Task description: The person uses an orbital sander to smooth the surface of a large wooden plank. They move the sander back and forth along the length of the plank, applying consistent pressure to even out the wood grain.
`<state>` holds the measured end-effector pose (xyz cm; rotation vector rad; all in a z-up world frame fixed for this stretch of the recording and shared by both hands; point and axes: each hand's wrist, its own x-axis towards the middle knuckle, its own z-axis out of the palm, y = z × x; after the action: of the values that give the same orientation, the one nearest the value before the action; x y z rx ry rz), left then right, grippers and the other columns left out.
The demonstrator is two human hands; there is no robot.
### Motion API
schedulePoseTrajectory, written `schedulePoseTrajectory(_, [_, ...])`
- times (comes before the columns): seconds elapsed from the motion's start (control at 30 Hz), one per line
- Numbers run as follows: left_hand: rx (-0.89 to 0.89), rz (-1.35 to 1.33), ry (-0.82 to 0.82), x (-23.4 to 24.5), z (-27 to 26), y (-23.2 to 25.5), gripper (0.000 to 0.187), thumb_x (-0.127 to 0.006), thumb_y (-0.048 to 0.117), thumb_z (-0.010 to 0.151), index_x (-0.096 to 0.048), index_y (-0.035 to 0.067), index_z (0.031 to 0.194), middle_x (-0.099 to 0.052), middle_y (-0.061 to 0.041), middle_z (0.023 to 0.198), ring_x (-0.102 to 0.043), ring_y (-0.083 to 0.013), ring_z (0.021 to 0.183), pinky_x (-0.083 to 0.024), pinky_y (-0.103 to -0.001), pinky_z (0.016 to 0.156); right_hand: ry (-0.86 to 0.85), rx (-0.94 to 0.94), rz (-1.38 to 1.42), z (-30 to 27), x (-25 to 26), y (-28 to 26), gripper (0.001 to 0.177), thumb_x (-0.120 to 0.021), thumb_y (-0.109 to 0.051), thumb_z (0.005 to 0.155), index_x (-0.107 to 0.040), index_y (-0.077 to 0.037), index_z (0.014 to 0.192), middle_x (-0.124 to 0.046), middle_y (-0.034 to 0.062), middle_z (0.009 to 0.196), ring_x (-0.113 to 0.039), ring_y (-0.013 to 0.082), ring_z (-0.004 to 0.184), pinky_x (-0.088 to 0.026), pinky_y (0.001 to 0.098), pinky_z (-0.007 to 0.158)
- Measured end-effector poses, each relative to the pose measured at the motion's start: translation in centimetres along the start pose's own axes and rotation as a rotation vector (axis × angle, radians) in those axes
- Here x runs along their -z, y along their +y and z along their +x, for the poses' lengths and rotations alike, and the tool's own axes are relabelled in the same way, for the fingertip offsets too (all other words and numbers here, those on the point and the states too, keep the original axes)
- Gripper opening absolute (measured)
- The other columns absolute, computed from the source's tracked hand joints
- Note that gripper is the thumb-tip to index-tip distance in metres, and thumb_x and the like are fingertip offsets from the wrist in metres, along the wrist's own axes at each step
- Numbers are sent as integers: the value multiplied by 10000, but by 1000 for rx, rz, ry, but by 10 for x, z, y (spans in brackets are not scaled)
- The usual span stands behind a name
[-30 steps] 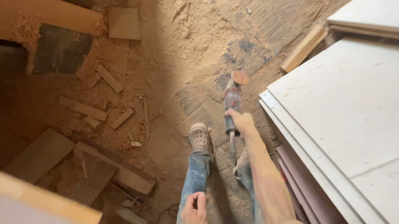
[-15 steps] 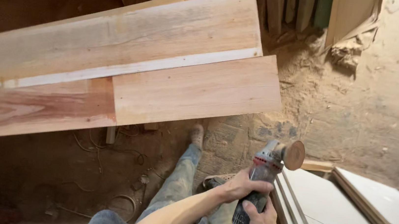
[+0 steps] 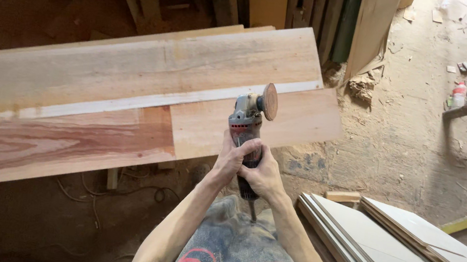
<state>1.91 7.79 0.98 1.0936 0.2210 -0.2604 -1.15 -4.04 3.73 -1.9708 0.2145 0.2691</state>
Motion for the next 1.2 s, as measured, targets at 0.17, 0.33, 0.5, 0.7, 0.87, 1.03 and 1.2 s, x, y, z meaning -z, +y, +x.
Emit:
schedulePoseTrajectory(0.17, [-76,3,-3,62,18,37,722,-827,315,762,-477,28,1324,-625,-72,1158,-627,-156,1054,-550,-340,920,-18,33,-167,27,-56,-43,741,-877,-296,672,-539,15,1254,-735,172,1050,-746,248,965,-605,367,843])
schedulePoseTrajectory(0.33, [-12,-193,-81,118,51,43,692,-805,490,805,-621,28,1287,-676,-68,1063,-652,-169,952,-561,-352,817,-173,111,-103,46,-59,-65,715,-767,-366,806,-539,28,1357,-723,199,1171,-747,281,1062,-619,386,908])
schedulePoseTrajectory(0.5, [85,-351,-117,155,73,13,704,-759,599,824,-635,26,1214,-710,-103,965,-712,-214,878,-600,-397,773,-124,99,191,116,-55,-65,581,-589,-363,1017,-481,-12,1466,-623,165,1325,-652,209,1152,-599,364,908])
schedulePoseTrajectory(0.7, [187,-415,-57,161,92,-16,567,-727,518,899,-627,77,1240,-703,-101,953,-694,-212,843,-578,-396,766,-126,187,404,188,-102,-45,437,-671,-228,1041,-628,60,1366,-690,144,1139,-684,156,956,-618,313,797])
schedulePoseTrajectory(0.87, [-177,168,127,165,98,-3,665,-720,494,877,-600,30,1337,-707,-141,1216,-663,-255,1132,-512,-412,972,-49,135,361,198,-110,-26,396,-729,-135,950,-640,35,1296,-713,69,1055,-699,130,914,-622,295,766])
schedulePoseTrajectory(1.03, [264,866,209,169,88,31,832,-598,767,814,-762,16,1133,-722,-283,1106,-673,-391,1149,-517,-447,1008,-56,84,369,192,-126,-26,404,-750,-65,917,-627,55,1282,-712,80,1004,-703,140,874,-635,282,767])
schedulePoseTrajectory(1.2, [287,1009,173,172,73,40,873,-596,807,803,-806,-8,1033,-745,-278,959,-734,-397,1022,-578,-472,907,-134,185,321,179,-132,-28,409,-783,-15,898,-641,64,1274,-706,87,1032,-691,135,884,-610,275,782])
